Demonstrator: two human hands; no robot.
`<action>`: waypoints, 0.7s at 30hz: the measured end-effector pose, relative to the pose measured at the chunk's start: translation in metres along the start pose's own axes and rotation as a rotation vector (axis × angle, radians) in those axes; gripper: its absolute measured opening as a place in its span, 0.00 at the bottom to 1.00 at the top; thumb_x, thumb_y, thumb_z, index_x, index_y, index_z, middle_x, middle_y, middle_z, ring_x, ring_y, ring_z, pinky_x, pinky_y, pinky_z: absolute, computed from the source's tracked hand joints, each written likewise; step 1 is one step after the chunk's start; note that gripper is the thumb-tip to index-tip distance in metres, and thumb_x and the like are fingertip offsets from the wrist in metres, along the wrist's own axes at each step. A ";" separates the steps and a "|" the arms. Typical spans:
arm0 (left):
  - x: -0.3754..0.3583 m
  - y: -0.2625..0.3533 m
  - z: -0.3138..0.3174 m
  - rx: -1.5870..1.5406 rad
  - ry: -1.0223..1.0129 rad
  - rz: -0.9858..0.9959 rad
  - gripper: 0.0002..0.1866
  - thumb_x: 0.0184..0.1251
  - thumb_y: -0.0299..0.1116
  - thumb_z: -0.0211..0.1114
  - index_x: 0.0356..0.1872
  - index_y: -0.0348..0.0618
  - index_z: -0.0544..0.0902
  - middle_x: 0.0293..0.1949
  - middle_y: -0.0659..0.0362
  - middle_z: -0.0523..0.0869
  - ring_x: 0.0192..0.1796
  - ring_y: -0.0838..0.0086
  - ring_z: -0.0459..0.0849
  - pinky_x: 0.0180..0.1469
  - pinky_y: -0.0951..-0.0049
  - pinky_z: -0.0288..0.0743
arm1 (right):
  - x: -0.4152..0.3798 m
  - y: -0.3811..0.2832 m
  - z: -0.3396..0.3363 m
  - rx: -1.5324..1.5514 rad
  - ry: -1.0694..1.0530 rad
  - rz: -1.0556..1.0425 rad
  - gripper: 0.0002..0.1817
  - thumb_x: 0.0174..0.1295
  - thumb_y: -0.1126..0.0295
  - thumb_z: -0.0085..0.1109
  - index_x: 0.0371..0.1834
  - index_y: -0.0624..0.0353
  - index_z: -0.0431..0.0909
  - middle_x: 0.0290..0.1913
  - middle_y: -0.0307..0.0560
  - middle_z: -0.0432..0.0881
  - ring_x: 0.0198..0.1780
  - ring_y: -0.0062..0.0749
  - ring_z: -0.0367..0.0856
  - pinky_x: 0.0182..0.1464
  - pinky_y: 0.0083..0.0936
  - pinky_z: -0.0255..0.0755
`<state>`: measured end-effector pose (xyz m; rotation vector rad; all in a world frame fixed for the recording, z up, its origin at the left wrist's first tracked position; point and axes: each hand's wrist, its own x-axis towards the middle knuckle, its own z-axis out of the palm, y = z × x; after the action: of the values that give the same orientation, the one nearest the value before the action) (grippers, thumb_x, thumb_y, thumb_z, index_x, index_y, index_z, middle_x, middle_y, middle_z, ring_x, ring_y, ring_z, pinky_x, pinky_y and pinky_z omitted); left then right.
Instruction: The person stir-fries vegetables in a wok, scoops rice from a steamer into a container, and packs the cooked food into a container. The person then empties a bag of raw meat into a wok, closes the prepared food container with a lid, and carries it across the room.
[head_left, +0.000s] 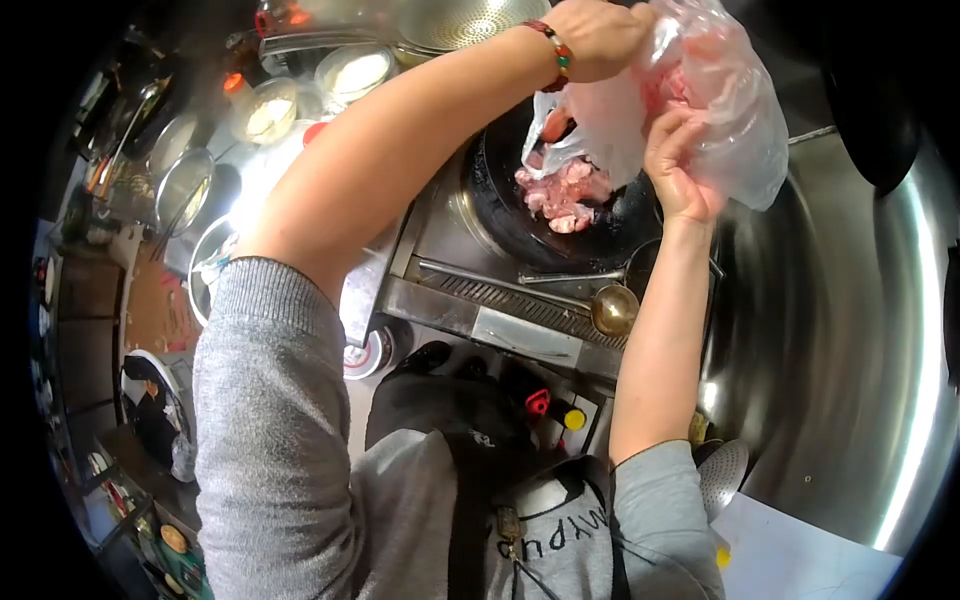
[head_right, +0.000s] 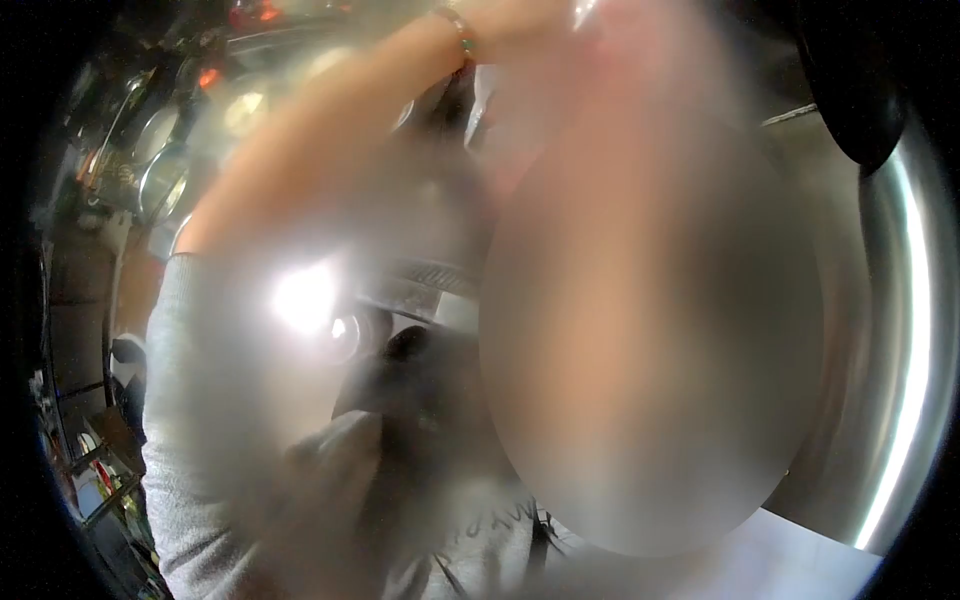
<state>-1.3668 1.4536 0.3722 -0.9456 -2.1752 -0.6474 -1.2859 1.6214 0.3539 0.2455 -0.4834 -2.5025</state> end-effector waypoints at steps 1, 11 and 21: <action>-0.004 -0.001 0.001 -0.003 0.002 0.005 0.10 0.55 0.26 0.44 0.35 0.29 0.67 0.24 0.45 0.79 0.30 0.53 0.79 0.33 0.59 0.71 | 0.000 0.001 0.002 -0.068 -0.031 0.029 0.15 0.38 0.73 0.58 0.34 0.61 0.74 0.32 0.43 0.72 0.38 0.33 0.71 0.38 0.32 0.77; -0.131 0.006 0.020 -0.903 -0.164 -0.314 0.17 0.53 0.30 0.61 0.45 0.38 0.73 0.38 0.55 0.79 0.43 0.71 0.76 0.47 0.71 0.70 | -0.029 -0.021 0.003 -1.179 0.166 -0.439 0.22 0.53 0.61 0.54 0.51 0.54 0.68 0.50 0.45 0.73 0.52 0.41 0.70 0.50 0.48 0.68; -0.187 0.055 -0.022 -1.663 -0.115 -0.805 0.35 0.61 0.51 0.53 0.64 0.42 0.54 0.57 0.53 0.68 0.59 0.70 0.66 0.59 0.69 0.59 | -0.123 0.039 -0.081 -2.303 0.513 -0.121 0.23 0.39 0.66 0.65 0.41 0.58 0.72 0.39 0.46 0.78 0.41 0.34 0.78 0.45 0.27 0.73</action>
<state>-1.2204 1.3913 0.2578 -0.6481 -1.6672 -3.0268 -1.1437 1.6384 0.3034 -0.0756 2.3627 -1.4490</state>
